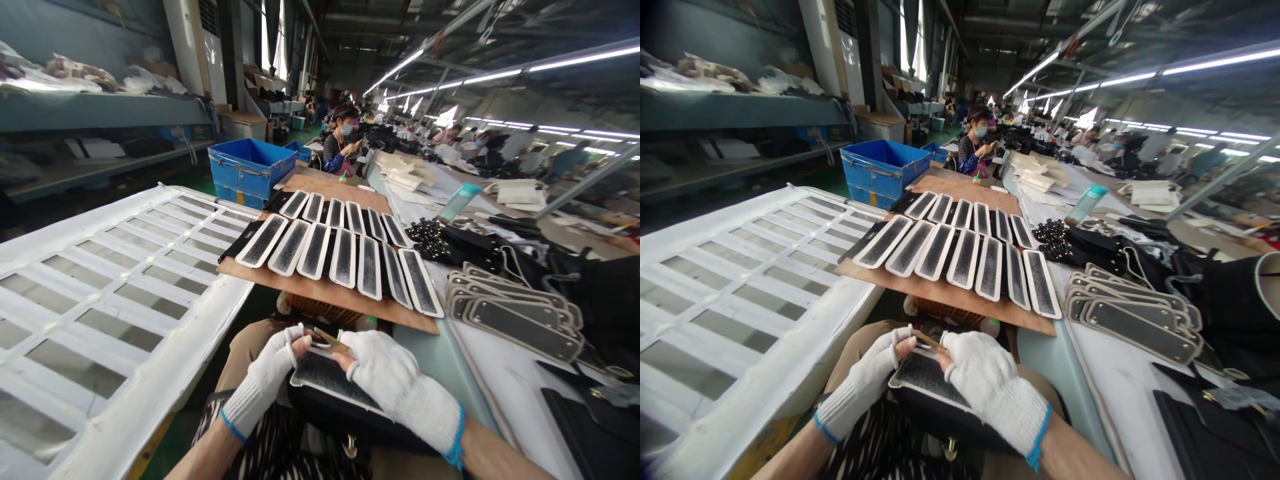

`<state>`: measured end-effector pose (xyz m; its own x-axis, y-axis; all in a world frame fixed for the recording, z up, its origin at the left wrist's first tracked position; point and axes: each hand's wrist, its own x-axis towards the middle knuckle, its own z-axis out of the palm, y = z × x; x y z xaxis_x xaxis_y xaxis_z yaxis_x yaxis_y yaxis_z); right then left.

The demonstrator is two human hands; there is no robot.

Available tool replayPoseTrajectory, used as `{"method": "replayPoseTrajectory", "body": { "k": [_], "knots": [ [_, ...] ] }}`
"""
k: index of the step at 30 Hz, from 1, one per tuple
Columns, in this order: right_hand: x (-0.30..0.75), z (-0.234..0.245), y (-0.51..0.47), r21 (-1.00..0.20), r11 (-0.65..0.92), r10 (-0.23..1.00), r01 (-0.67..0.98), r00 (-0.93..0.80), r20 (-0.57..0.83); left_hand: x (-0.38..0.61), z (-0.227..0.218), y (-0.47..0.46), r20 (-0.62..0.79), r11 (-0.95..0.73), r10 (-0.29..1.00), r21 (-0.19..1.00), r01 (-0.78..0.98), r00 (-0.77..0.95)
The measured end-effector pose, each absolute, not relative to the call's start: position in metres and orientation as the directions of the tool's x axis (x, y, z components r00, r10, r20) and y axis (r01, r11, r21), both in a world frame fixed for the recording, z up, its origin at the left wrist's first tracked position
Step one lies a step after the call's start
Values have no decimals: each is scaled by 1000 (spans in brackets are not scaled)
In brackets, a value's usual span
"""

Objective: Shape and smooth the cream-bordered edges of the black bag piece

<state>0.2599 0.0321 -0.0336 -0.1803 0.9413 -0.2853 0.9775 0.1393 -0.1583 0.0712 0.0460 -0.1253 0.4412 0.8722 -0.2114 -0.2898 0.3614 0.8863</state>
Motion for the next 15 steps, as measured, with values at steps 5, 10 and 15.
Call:
{"method": "replayPoseTrajectory", "body": {
  "k": [5, 10, 15],
  "knots": [
    [272, -27, 46, -267, 201, 914, 943, -278, -297, 73, -126, 49, -258, 369, 885, 896, -247, 387],
    [282, -40, 38, -210, 189, 942, 959, -238, -236, 72, -127, 48, -258, 346, 897, 916, -205, 359],
    [281, -42, 25, -158, 151, 948, 976, -188, -258, 72, -128, 48, -250, 321, 907, 932, -171, 340]
  ]
}}
